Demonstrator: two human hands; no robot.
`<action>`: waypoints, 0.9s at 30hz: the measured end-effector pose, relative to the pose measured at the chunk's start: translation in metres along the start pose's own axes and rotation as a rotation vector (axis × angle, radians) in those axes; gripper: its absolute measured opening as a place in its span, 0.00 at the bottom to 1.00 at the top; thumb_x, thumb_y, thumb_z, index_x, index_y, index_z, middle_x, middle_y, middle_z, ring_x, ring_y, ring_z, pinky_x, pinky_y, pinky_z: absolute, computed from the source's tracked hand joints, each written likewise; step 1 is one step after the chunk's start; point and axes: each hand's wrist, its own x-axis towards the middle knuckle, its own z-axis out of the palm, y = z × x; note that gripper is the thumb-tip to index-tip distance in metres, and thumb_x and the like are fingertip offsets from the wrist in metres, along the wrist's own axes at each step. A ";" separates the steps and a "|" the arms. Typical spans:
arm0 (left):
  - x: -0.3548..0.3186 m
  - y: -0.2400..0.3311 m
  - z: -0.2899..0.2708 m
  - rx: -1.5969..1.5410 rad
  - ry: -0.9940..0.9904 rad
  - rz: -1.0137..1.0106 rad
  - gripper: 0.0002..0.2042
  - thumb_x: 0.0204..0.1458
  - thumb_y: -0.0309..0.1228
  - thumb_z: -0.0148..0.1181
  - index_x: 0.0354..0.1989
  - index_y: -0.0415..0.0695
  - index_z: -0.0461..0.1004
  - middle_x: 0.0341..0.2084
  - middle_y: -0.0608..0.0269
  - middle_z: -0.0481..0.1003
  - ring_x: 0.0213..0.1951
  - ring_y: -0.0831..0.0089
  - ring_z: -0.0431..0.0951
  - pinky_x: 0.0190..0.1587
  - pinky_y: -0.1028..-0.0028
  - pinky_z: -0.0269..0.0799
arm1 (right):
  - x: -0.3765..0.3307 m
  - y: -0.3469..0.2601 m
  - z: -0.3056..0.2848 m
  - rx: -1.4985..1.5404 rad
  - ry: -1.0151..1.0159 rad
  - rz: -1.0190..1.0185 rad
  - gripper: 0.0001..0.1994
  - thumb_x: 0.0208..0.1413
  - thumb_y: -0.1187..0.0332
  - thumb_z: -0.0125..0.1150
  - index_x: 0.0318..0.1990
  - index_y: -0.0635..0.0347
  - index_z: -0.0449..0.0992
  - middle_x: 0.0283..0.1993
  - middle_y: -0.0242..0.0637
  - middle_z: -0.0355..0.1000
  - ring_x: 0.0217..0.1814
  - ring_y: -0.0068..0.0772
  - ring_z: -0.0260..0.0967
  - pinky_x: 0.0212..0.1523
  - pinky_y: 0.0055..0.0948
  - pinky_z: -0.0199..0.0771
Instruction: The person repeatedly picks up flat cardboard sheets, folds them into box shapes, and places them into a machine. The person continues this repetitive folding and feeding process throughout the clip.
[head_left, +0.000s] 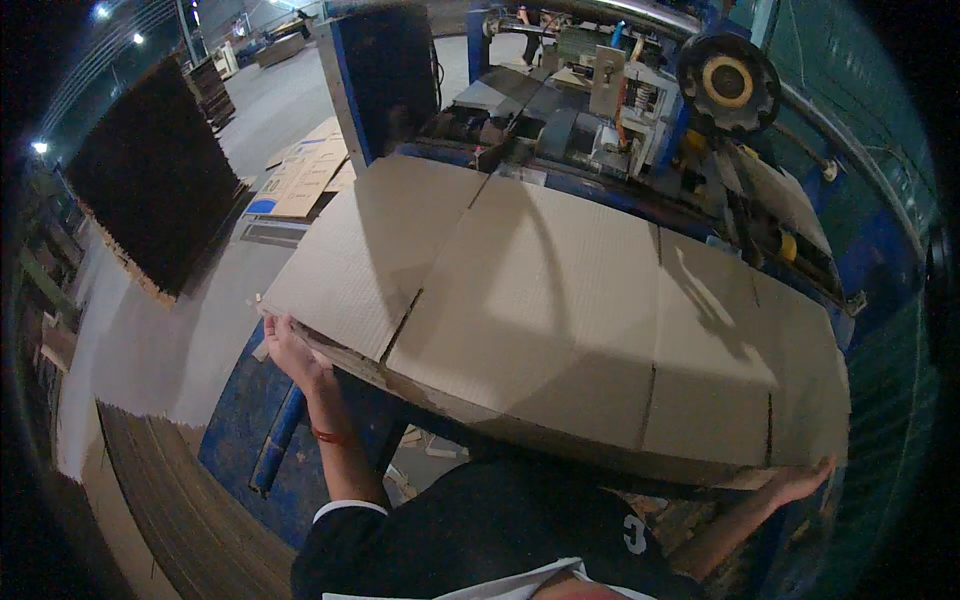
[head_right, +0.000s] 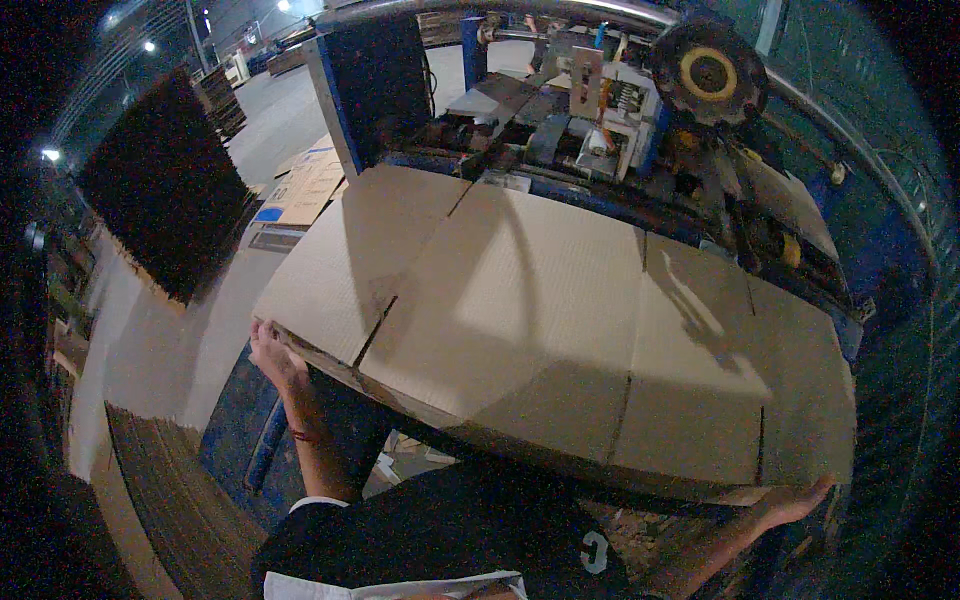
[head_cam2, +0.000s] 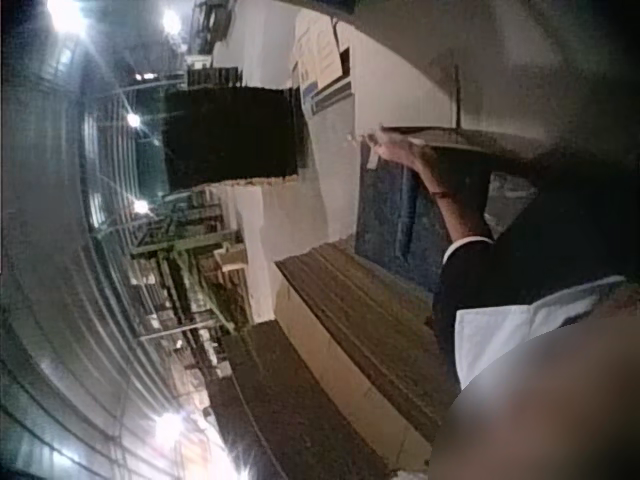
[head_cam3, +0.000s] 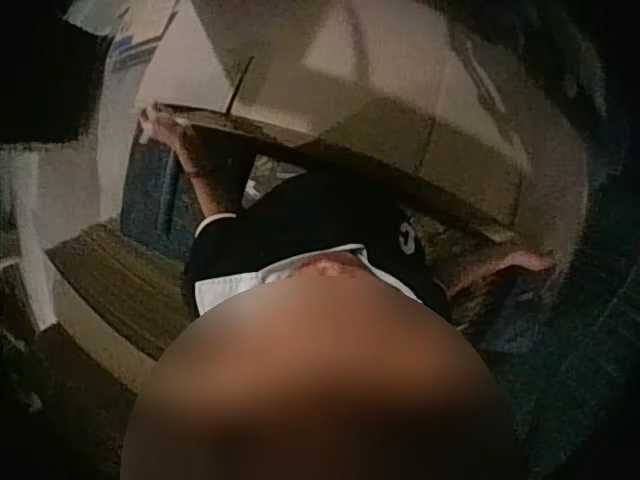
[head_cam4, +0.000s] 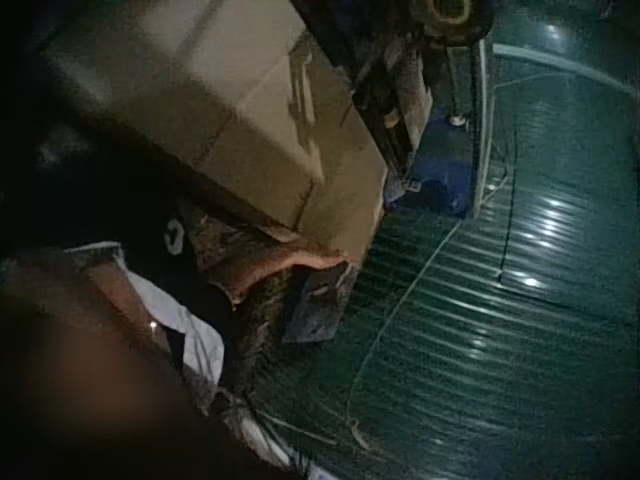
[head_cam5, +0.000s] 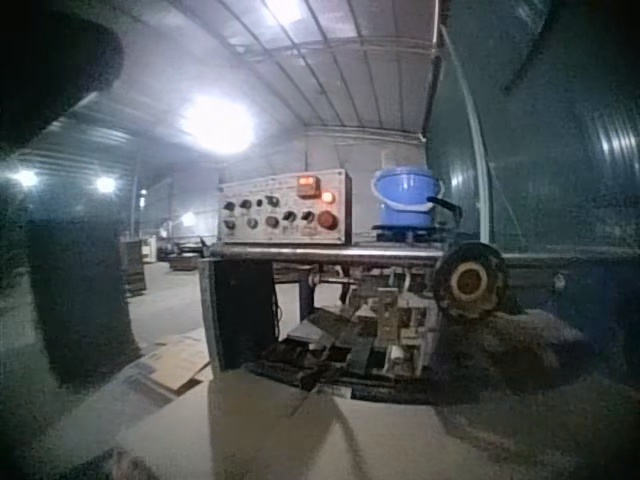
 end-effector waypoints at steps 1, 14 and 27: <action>0.004 -0.003 -0.001 -0.033 0.018 0.023 0.22 0.51 0.24 0.50 0.54 0.36 0.54 0.43 0.55 0.66 0.44 0.69 0.69 0.48 0.70 0.65 | 0.006 -0.004 0.000 -0.002 -0.035 -0.027 0.25 0.57 0.56 0.42 0.57 0.64 0.62 0.63 0.45 0.54 0.65 0.42 0.49 0.65 0.45 0.43; 0.044 0.014 0.032 -0.030 -0.396 -0.351 0.09 0.49 0.22 0.54 0.39 0.37 0.67 0.35 0.58 0.72 0.37 0.69 0.73 0.43 0.71 0.69 | 0.138 0.041 -0.043 0.139 -0.505 0.253 0.22 0.51 0.61 0.55 0.48 0.70 0.67 0.52 0.42 0.64 0.51 0.36 0.63 0.49 0.33 0.65; -0.098 0.059 0.046 0.596 -1.295 0.436 0.17 0.48 0.27 0.49 0.48 0.38 0.71 0.50 0.49 0.69 0.53 0.59 0.69 0.55 0.67 0.61 | -0.135 -0.033 -0.045 -0.307 -0.907 -0.786 0.13 0.45 0.74 0.59 0.41 0.62 0.72 0.43 0.44 0.72 0.47 0.44 0.68 0.46 0.39 0.68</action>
